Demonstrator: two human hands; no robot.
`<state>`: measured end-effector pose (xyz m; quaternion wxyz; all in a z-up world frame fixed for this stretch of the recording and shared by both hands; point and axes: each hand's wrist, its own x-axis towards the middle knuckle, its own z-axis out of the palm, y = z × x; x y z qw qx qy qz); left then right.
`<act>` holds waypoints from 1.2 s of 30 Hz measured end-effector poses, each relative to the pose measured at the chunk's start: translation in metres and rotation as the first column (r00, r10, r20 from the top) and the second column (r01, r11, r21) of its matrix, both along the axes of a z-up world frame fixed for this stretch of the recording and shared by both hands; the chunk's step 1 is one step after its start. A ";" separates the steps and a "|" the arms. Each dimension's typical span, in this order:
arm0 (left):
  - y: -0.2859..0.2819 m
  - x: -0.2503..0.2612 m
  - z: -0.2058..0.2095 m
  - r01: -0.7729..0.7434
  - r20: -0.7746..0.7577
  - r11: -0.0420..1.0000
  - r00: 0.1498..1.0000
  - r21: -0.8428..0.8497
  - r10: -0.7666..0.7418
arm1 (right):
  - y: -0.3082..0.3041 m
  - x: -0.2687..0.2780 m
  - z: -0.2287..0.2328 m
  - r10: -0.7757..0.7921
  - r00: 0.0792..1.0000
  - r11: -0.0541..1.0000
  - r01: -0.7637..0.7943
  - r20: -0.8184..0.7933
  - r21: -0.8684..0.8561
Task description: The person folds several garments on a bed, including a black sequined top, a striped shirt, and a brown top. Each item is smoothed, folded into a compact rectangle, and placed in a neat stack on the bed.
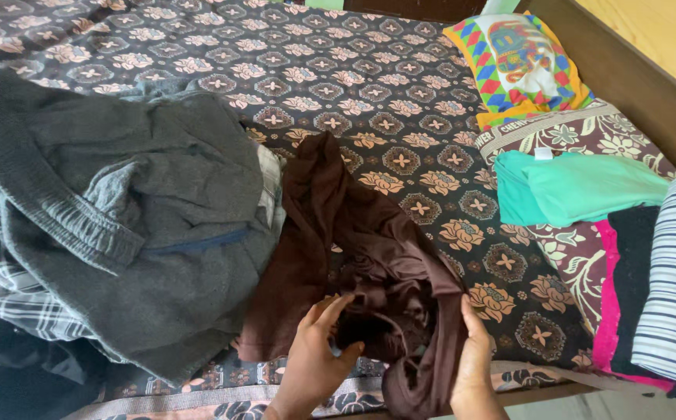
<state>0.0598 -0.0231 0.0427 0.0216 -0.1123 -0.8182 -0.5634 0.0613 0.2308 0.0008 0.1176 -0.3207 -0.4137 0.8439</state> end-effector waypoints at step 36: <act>-0.055 -0.042 -0.057 -0.563 0.384 0.560 0.826 0.608 0.413 | -0.042 0.012 0.007 0.266 0.953 -0.134 -0.111 0.144 0.985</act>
